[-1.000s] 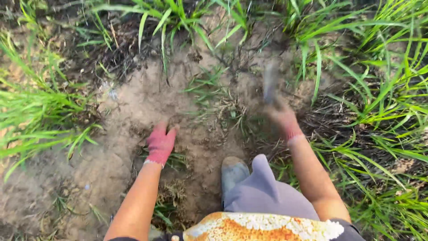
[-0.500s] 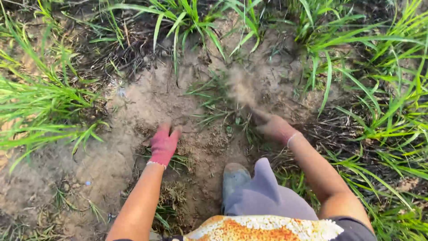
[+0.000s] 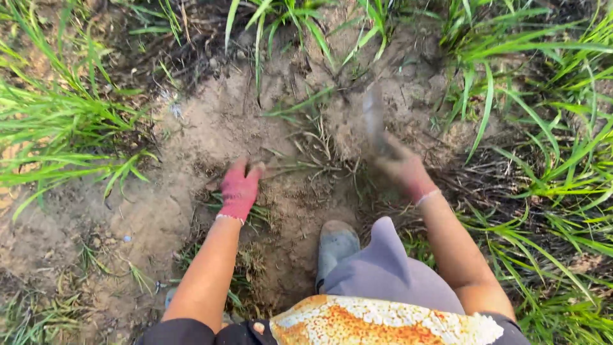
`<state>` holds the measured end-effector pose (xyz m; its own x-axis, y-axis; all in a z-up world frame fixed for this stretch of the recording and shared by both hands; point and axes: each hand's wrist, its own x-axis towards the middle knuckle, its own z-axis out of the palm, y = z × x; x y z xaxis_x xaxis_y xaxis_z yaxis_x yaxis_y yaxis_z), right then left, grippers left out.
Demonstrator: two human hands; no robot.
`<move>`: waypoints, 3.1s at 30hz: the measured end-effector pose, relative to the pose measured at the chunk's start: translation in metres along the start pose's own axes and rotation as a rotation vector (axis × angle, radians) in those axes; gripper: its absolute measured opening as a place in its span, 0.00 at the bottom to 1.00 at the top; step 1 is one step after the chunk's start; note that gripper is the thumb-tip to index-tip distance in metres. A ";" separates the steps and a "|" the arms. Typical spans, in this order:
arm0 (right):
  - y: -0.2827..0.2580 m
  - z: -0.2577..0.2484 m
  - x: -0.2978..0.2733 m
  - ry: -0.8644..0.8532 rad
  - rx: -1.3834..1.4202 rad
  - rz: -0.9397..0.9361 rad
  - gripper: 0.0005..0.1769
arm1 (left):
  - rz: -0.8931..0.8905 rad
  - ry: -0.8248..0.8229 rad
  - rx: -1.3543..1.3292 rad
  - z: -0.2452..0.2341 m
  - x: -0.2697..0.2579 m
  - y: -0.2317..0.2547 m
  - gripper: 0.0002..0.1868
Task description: Weeding and digging in a garden or field using a hand trowel.
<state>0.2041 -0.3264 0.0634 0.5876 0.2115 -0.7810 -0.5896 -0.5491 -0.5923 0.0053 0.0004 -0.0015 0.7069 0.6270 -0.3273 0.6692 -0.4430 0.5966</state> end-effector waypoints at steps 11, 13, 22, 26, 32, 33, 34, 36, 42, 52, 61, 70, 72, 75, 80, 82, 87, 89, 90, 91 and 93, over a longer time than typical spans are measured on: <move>0.044 0.006 0.037 -0.148 -0.175 -0.256 0.41 | -0.094 0.062 0.012 0.003 0.010 -0.038 0.28; 0.055 0.017 0.047 -0.182 0.283 -0.152 0.46 | -0.048 0.121 -0.005 0.005 0.010 -0.044 0.29; 0.087 0.017 0.050 -0.158 -0.147 -0.400 0.41 | -0.189 0.138 -0.150 -0.014 0.001 -0.047 0.30; 0.061 0.062 0.046 -0.319 -0.597 -0.388 0.28 | -0.183 0.246 -0.156 -0.008 0.018 -0.060 0.31; 0.059 0.075 0.026 -0.456 -0.434 -0.590 0.39 | -0.181 0.238 -0.236 -0.011 0.013 -0.076 0.29; 0.065 0.069 0.040 -0.373 -0.206 -0.597 0.41 | -0.156 0.250 -0.293 -0.010 0.015 -0.087 0.29; 0.065 0.066 0.042 -0.373 -0.204 -0.596 0.41 | -0.156 0.250 -0.291 -0.011 0.015 -0.091 0.29; 0.060 0.062 0.049 -0.219 -0.301 -0.452 0.35 | -0.106 0.314 -0.369 -0.015 0.017 -0.099 0.28; 0.031 0.091 0.006 -0.596 -0.812 -0.362 0.44 | -0.215 0.276 -0.200 -0.028 0.002 -0.049 0.25; 0.035 0.062 0.077 -0.284 -0.452 -0.497 0.46 | -0.140 0.303 -0.460 -0.009 0.010 -0.077 0.25; -0.036 0.049 0.048 -0.117 -0.142 0.196 0.32 | -0.192 0.231 -0.358 -0.012 0.006 -0.067 0.28; -0.003 0.003 0.121 0.076 0.084 -0.459 0.40 | -0.267 0.199 -0.306 -0.003 0.012 -0.056 0.31; 0.006 0.002 0.124 -0.309 0.105 0.039 0.47 | -0.298 0.167 -0.378 -0.008 0.005 -0.054 0.32; -0.054 -0.003 0.081 -0.146 -0.477 -0.283 0.41 | -0.307 0.148 -0.319 -0.015 0.009 -0.028 0.32; -0.066 -0.002 0.106 -0.105 -0.180 -0.290 0.40 | -0.332 0.157 -0.236 -0.007 0.012 -0.042 0.31; -0.074 -0.010 0.104 -0.194 -0.192 -0.099 0.40 | -0.296 0.158 -0.215 -0.008 0.013 -0.046 0.31; -0.060 -0.012 0.126 -0.245 -0.191 -0.264 0.40 | -0.244 0.167 -0.268 0.006 0.021 -0.057 0.33; -0.061 0.008 0.122 -0.286 -0.341 -0.271 0.42 | -0.262 0.158 -0.245 0.002 0.016 -0.045 0.33; -0.062 0.019 0.121 -0.325 -0.486 -0.282 0.44 | -0.274 0.152 -0.218 -0.002 0.017 -0.038 0.33; -0.073 0.021 0.112 -0.325 -0.478 -0.279 0.44 | -0.272 0.148 -0.211 -0.003 0.020 -0.038 0.33; -0.092 0.024 0.091 -0.232 -0.399 -0.219 0.36 | -0.268 0.138 -0.105 -0.004 0.022 -0.038 0.33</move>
<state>0.2984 -0.2377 0.0420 0.5082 0.5056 -0.6972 -0.1819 -0.7283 -0.6607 -0.0056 0.0331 -0.0287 0.4664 0.7963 -0.3852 0.7948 -0.1861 0.5776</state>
